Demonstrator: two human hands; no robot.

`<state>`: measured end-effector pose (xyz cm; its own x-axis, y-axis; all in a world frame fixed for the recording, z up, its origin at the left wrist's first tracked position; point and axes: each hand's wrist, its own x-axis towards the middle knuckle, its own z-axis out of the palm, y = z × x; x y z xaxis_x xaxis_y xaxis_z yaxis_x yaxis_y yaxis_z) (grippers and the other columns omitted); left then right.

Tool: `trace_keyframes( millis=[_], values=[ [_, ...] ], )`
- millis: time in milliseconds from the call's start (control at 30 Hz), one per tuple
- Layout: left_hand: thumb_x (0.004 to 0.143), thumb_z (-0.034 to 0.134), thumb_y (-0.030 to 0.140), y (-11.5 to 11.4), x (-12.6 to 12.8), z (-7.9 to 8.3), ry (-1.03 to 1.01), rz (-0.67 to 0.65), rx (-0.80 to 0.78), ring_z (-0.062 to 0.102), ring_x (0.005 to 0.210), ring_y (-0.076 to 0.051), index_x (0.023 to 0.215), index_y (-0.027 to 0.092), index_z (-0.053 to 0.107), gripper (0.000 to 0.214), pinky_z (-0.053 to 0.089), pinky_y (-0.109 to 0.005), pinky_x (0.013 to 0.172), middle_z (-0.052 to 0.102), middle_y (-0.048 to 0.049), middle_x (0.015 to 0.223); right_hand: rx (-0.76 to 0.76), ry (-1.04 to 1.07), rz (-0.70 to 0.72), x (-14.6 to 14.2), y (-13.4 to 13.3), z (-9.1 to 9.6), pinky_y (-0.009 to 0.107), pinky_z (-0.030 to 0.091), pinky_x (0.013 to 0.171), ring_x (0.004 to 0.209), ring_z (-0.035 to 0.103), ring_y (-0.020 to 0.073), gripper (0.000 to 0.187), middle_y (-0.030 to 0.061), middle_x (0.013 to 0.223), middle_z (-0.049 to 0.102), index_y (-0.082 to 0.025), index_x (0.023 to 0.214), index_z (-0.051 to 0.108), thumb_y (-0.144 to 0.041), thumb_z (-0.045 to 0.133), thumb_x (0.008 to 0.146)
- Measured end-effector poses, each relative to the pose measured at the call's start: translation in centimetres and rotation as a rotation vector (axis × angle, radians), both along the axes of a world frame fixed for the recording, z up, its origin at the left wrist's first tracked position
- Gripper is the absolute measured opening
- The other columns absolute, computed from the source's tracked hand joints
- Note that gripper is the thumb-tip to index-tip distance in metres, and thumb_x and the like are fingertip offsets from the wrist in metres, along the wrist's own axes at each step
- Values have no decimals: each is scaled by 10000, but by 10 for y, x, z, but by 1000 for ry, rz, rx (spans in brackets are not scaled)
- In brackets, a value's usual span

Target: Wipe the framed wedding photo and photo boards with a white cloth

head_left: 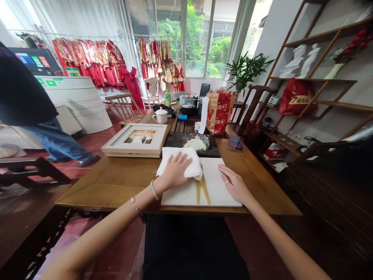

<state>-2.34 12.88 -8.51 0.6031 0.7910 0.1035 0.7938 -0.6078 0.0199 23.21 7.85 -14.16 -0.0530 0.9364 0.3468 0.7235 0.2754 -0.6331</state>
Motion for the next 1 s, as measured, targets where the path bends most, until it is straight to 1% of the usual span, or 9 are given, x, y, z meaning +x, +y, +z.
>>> trace_keyframes(
  millis=[133, 233, 333, 467, 533, 633, 733, 933, 1000],
  values=[
    [814, 476, 255, 8, -2, 4, 23, 23, -41, 177, 1392, -325, 1427, 194, 304, 640, 192, -540, 1087, 272, -103, 1507, 1, -10, 1, 1, 1, -2, 456, 322, 1118, 1299, 448, 250, 420, 142, 1363, 520, -110, 1242, 581, -248, 398, 890],
    [777, 484, 220, -5, -6, 7, 56, 24, -82, 130, 1403, -328, 1446, 189, 268, 704, 170, -561, 1088, 223, -99, 1526, 7, -21, -2, 0, 2, -3, 455, 324, 1117, 1295, 454, 247, 422, 142, 1362, 522, -108, 1240, 582, -249, 392, 890],
    [694, 523, 199, -36, -10, 10, 89, 15, -115, 58, 1411, -335, 1461, 180, 235, 820, 119, -571, 1099, 162, -99, 1543, 10, -17, -3, -1, 4, 0, 457, 326, 1115, 1293, 457, 249, 421, 146, 1356, 527, -102, 1232, 588, -249, 391, 890],
    [554, 578, 174, -94, -12, 20, 124, 8, -189, -73, 1405, -346, 1481, 181, 162, 1016, 1, -580, 1104, 52, -97, 1558, 2, -5, -7, 0, 5, 8, 458, 328, 1114, 1294, 455, 255, 417, 154, 1353, 528, -97, 1223, 596, -243, 399, 885],
    [506, 574, 141, -117, -12, 26, 146, 31, -242, -106, 1397, -357, 1485, 193, 144, 1071, -26, -593, 1096, 10, -89, 1559, 0, -6, -5, 0, 6, 13, 467, 328, 1111, 1294, 454, 255, 413, 150, 1353, 529, -110, 1221, 598, -240, 398, 884],
    [494, 554, 124, -129, -15, 33, 150, 37, -284, -93, 1399, -354, 1484, 208, 150, 1073, -6, -593, 1100, 6, -72, 1560, 14, -3, -6, 1, 6, 16, 483, 333, 1103, 1290, 460, 255, 402, 141, 1347, 537, -133, 1214, 604, -238, 402, 883],
    [581, 540, 168, -110, -17, 32, 97, 17, -249, -10, 1415, -323, 1472, 222, 205, 953, 59, -560, 1117, 108, -59, 1555, 23, -7, -8, 1, 3, 16, 481, 336, 1102, 1286, 465, 250, 400, 137, 1346, 539, -138, 1216, 602, -238, 401, 884],
    [778, 473, 271, -30, -9, 14, 25, 121, -102, 190, 1386, -336, 1431, 160, 299, 685, 216, -547, 1076, 272, -104, 1508, -14, -19, -5, -1, -3, 8, 466, 320, 1116, 1308, 435, 253, 439, 159, 1370, 507, -79, 1246, 571, -255, 373, 897],
    [821, 453, 313, -9, -5, 9, 1, 144, -59, 245, 1361, -345, 1413, 161, 325, 625, 263, -547, 1045, 313, -115, 1487, -20, -16, -5, -1, -2, 6, 469, 321, 1115, 1308, 435, 257, 443, 165, 1374, 502, -68, 1249, 567, -257, 375, 897]
  ],
)
